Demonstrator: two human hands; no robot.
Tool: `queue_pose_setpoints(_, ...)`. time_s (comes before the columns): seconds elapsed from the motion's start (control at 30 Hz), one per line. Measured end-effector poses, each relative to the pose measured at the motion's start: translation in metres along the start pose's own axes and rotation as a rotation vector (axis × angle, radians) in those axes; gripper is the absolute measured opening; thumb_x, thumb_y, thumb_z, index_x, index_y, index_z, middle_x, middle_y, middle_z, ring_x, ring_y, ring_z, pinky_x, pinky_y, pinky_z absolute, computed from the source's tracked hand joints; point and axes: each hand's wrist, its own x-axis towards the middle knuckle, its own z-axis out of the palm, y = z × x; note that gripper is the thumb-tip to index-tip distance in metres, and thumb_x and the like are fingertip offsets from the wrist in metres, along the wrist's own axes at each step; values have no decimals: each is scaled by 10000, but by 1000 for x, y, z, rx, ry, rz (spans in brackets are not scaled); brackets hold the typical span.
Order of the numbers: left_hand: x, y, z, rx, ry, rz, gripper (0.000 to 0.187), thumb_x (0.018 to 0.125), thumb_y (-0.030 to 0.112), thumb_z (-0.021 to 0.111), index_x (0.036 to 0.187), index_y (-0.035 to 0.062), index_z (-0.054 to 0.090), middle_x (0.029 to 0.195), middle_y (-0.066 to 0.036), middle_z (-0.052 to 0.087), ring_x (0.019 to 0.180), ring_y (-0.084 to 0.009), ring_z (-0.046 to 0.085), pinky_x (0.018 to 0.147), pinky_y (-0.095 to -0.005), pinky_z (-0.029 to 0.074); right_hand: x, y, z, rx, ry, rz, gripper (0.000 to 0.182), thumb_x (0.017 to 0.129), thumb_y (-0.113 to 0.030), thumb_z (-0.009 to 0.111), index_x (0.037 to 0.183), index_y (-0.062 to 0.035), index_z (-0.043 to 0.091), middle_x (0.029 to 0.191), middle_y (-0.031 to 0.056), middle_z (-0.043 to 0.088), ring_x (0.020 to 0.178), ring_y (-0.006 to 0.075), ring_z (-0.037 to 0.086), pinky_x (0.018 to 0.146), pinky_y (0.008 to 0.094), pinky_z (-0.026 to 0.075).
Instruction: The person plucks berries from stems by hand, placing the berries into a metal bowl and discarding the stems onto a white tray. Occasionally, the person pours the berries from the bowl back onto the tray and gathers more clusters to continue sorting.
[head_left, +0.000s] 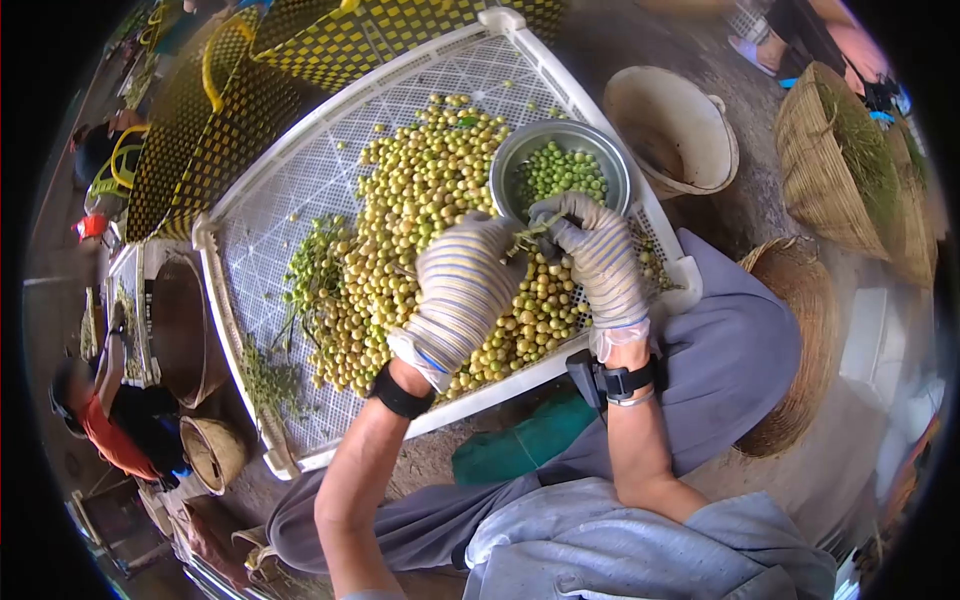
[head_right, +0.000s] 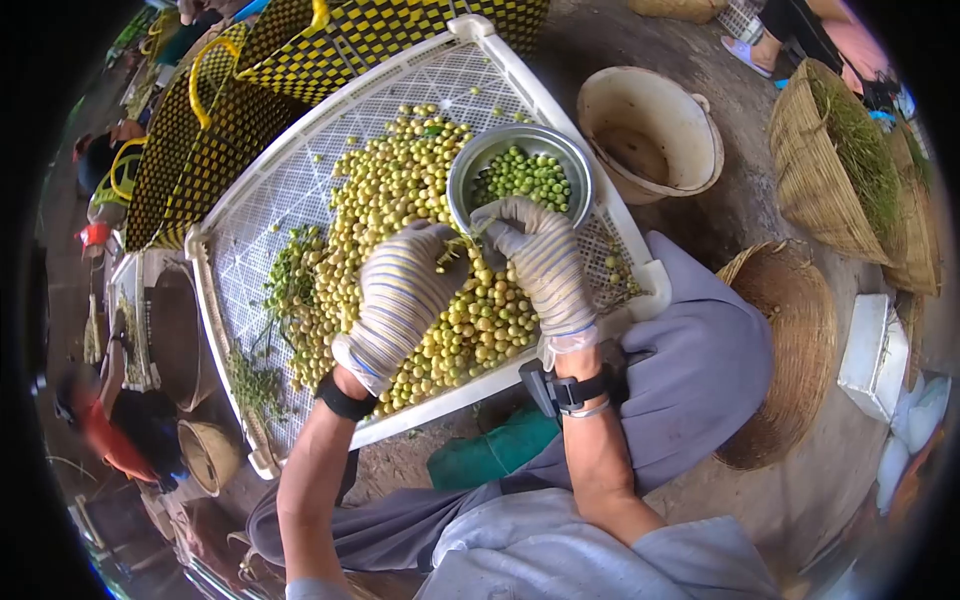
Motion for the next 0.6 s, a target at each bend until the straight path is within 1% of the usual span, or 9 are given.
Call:
queue_pose_setpoints(0.13, -37, 9, -12, 27, -151, -126, 185, 833, 236, 701, 903, 68, 666, 908, -135, 668, 769, -367, 673, 677, -477, 547, 0, 7, 7, 539, -92, 113, 183, 964, -209, 709, 1058, -52, 711, 895, 6, 710, 642, 37, 545, 580, 186, 419)
queue_pose_setpoints(0.27, -112, 5, -101, 5, 86, -282, 229, 759, 19, 725, 940, 61, 591, 947, -160, 643, 853, -382, 662, 730, -473, 540, 4, -3, -9, -382, 194, -264, 309, 899, -141, 749, 1181, -31, 686, 1066, 130, 732, 934, 208, 687, 830, 333, 541)
queue_pose_setpoints(0.3, -138, 4, -134, 107, 245, -260, 282, 748, -38, 722, 987, 67, 614, 978, -154, 662, 860, -368, 673, 745, -457, 542, 11, 2, -15, -605, 206, -402, 378, 888, -75, 724, 1256, -16, 660, 1183, 132, 702, 1085, 234, 637, 997, 345, 476)
queue_pose_setpoints(0.33, -169, 0, -162, 336, 346, -279, 332, 764, -53, 705, 1064, 70, 636, 983, -147, 671, 841, -336, 678, 744, -407, 550, 16, 5, -21, -806, 269, -516, 367, 883, -83, 730, 1238, -13, 672, 1189, 134, 706, 1077, 226, 636, 993, 348, 474)
queue_pose_setpoints(0.4, -238, -3, -207, 618, 498, -595, 292, 822, -43, 656, 1101, 38, 628, 961, -139, 654, 790, -298, 660, 726, -351, 549, 20, 14, -27, -721, 243, -378, 341, 887, -87, 728, 1216, -5, 689, 1188, 141, 708, 1077, 225, 638, 983, 341, 480)
queue_pose_setpoints(0.47, -334, -20, -258, 995, 324, -944, 212, 938, 96, 598, 1146, 57, 620, 1021, -160, 660, 865, -342, 671, 776, -432, 550, 14, 10, -18, -661, 243, -310, 302, 914, -112, 719, 1193, 2, 705, 1146, 126, 722, 1036, 197, 641, 945, 331, 493)
queue_pose_setpoints(0.53, -438, -23, -268, 1116, 290, -1268, 321, 907, 137, 641, 1200, 15, 591, 1094, -163, 636, 1030, -336, 654, 921, -439, 509, 7, -1, -4, -682, 220, -259, 273, 935, -112, 702, 1181, 6, 708, 1114, 114, 728, 1022, 175, 634, 938, 324, 493)
queue_pose_setpoints(0.57, -557, -47, -285, 1548, -664, -1079, 390, 874, 118, 678, 1239, 11, 592, 1182, -177, 638, 1085, -358, 639, 970, -437, 498, 6, -3, 2, -679, 207, -258, 273, 935, -112, 702, 1181, 6, 708, 1114, 114, 728, 1022, 175, 634, 938, 324, 493)
queue_pose_setpoints(0.6, -496, 1, -264, 1220, -379, -1416, 494, 855, 88, 693, 1322, -4, 562, 1283, -197, 624, 1136, -368, 621, 988, -426, 497, 4, -4, 7, -630, 195, -263, 258, 944, -110, 691, 1173, 7, 710, 1103, 109, 729, 1016, 168, 632, 936, 320, 493)
